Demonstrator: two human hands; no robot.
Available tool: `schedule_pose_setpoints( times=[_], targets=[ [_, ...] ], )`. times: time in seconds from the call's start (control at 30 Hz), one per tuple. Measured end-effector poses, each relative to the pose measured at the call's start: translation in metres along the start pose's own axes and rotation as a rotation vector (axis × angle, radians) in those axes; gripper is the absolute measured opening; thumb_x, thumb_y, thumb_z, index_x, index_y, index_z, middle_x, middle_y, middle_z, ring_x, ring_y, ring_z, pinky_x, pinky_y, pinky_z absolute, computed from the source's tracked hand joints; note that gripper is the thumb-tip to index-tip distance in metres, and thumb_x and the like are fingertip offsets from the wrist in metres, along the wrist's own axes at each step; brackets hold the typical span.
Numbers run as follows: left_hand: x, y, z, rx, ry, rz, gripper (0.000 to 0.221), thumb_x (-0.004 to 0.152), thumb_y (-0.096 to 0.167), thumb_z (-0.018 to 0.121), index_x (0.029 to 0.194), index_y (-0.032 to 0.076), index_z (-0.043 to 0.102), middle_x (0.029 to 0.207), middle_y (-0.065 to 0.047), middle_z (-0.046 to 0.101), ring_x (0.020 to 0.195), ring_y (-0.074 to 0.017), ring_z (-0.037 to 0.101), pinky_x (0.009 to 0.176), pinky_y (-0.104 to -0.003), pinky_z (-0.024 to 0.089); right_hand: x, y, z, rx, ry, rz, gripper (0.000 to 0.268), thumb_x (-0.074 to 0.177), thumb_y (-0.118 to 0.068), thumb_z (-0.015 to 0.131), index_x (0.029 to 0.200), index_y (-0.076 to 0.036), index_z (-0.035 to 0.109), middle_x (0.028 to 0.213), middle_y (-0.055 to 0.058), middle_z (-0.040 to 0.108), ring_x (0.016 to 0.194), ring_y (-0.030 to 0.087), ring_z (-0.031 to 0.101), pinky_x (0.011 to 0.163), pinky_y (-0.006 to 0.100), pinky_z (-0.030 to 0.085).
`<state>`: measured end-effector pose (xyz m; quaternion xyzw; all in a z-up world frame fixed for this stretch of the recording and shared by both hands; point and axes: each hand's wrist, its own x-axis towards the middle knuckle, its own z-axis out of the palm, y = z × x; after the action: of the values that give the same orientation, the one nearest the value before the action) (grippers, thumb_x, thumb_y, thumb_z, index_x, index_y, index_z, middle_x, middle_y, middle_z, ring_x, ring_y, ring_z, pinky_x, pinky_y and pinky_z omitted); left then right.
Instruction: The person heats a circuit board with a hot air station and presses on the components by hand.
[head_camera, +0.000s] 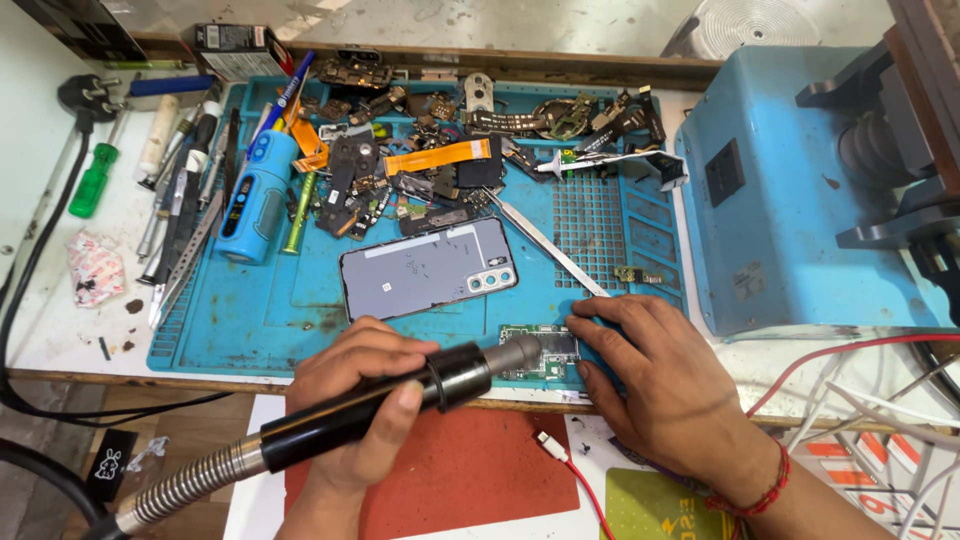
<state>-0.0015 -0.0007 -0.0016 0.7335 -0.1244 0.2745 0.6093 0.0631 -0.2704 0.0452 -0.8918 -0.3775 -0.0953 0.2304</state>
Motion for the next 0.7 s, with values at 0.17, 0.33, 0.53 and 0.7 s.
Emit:
schedule_pose_setpoints(
  times=[0.17, 0.33, 0.53, 0.7],
  targets=[
    [0.000, -0.002, 0.000, -0.051, 0.001, 0.029, 0.028, 0.093, 0.029, 0.072, 0.094, 0.001, 0.069, 0.093, -0.018, 0.076, 0.083, -0.0220, 0.071, 0.074, -0.034, 0.058, 0.001, -0.001, -0.003, 0.007, 0.010, -0.009, 0.041, 0.077, -0.011, 0.073, 0.116, -0.002, 0.065, 0.122, 0.012, 0.064, 0.108, 0.034, 0.061, 0.095, 0.045, 0.049],
    [-0.001, -0.005, -0.002, -0.079, -0.034, 0.014, 0.028, 0.090, 0.028, 0.073, 0.090, 0.000, 0.070, 0.089, -0.017, 0.077, 0.078, -0.0218, 0.070, 0.071, -0.034, 0.057, 0.002, 0.001, -0.002, 0.018, 0.000, -0.002, 0.041, 0.076, -0.011, 0.074, 0.116, -0.002, 0.066, 0.121, 0.012, 0.064, 0.108, 0.035, 0.060, 0.094, 0.045, 0.049],
    [0.010, -0.001, -0.001, -0.093, -0.047, -0.002, 0.029, 0.090, 0.027, 0.073, 0.090, -0.002, 0.070, 0.089, -0.019, 0.077, 0.078, -0.0234, 0.072, 0.071, -0.035, 0.058, 0.008, -0.002, -0.010, 0.042, 0.022, -0.010, 0.038, 0.078, -0.011, 0.073, 0.115, -0.002, 0.066, 0.122, 0.012, 0.064, 0.109, 0.034, 0.061, 0.095, 0.044, 0.049],
    [0.012, -0.004, -0.002, -0.180, -0.052, -0.100, 0.027, 0.088, 0.024, 0.073, 0.088, -0.002, 0.072, 0.086, -0.021, 0.078, 0.075, -0.0248, 0.071, 0.067, -0.036, 0.057, 0.006, -0.001, -0.009, 0.051, 0.017, -0.002, 0.038, 0.077, -0.012, 0.073, 0.114, -0.003, 0.066, 0.121, 0.011, 0.065, 0.109, 0.033, 0.062, 0.095, 0.045, 0.049]
  ],
)
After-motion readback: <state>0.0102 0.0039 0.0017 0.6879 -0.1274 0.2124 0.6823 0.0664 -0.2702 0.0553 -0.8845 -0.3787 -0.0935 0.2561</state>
